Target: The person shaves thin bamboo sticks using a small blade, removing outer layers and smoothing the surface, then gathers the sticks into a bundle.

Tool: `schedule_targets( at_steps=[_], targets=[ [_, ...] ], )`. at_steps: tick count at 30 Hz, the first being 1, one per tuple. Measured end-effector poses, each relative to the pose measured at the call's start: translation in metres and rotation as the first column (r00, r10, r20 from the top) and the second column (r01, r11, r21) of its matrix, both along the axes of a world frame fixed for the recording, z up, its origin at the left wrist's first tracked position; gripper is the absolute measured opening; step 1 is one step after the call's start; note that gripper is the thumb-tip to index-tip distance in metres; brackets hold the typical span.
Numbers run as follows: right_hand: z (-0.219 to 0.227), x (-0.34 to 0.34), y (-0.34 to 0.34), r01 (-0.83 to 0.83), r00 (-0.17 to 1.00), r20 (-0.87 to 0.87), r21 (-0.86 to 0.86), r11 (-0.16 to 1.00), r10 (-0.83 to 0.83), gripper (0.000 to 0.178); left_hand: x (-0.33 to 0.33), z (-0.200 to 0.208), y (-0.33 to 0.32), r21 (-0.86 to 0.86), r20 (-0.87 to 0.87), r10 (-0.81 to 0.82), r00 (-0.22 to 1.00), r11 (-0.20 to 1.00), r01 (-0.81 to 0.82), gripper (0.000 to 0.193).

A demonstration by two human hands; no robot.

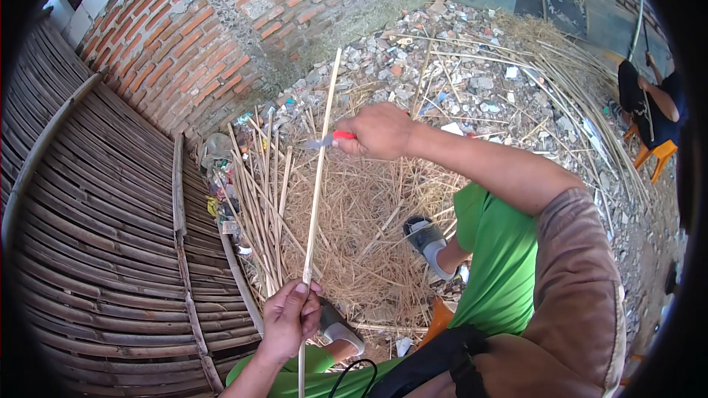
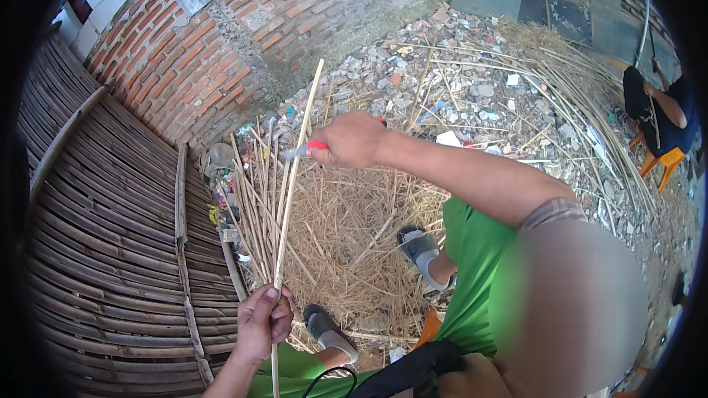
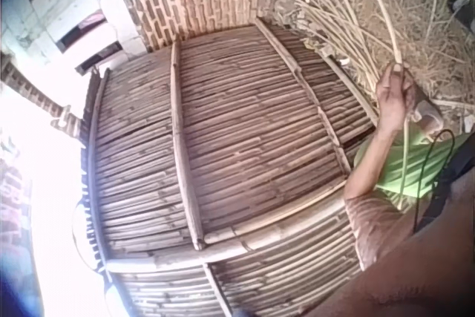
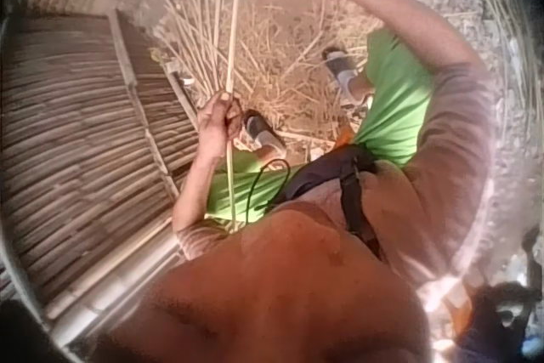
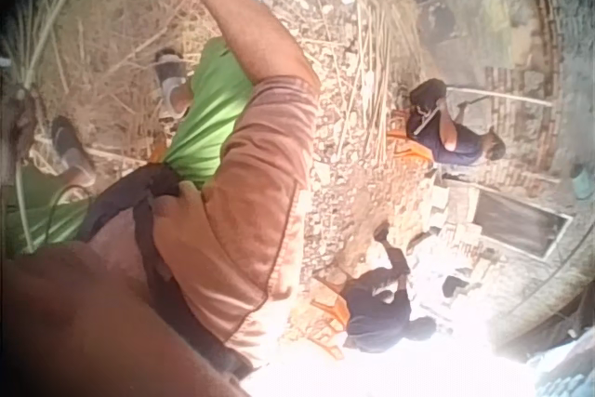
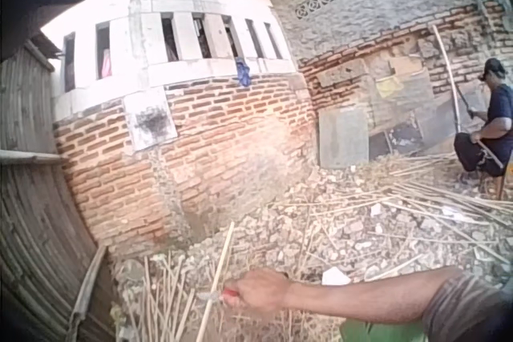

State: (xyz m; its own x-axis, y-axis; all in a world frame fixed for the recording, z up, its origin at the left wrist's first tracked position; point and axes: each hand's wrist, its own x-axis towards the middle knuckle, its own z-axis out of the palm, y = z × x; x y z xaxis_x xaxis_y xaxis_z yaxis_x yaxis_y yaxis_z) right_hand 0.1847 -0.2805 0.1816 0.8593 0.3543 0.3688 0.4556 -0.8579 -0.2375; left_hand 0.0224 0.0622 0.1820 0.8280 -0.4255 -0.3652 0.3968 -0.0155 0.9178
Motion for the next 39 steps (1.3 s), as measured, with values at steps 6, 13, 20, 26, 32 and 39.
schedule_targets(
  at_steps=[6, 13, 20, 26, 32, 39],
  targets=[
    [0.008, 0.012, -0.019, 0.071, 0.997, 0.014, 0.012, 0.997, -0.071, 0.039, -0.006, -0.003, 0.003, 0.079, 0.149, -0.045, 0.988, 0.996, 0.034, 0.025],
    [0.013, 0.016, -0.048, 0.174, 0.983, -0.057, -0.044, 0.984, -0.177, 0.044, -0.011, -0.008, 0.009, 0.166, 0.211, -0.099, 0.972, 0.984, 0.064, 0.027],
    [0.009, 0.032, -0.082, 0.252, 0.967, 0.057, -0.034, 0.967, -0.250, 0.049, -0.014, -0.005, 0.016, 0.138, 0.122, -0.127, 0.984, 0.984, 0.110, 0.027],
    [0.006, 0.037, -0.099, 0.315, 0.947, -0.034, -0.100, 0.944, -0.319, 0.050, -0.011, -0.006, 0.015, 0.129, 0.073, -0.114, 0.991, 0.986, 0.104, 0.027],
    [-0.008, 0.057, -0.187, 0.613, 0.778, -0.117, -0.075, 0.786, -0.618, 0.055, -0.026, -0.010, 0.035, 0.140, 0.088, -0.200, 0.976, 0.972, 0.186, 0.028],
    [-0.027, 0.045, -0.154, 0.599, 0.799, -0.097, 0.047, 0.799, -0.593, 0.056, 0.002, -0.023, 0.032, -0.068, -0.181, 0.056, 0.982, 0.995, -0.069, 0.032]
  ],
)
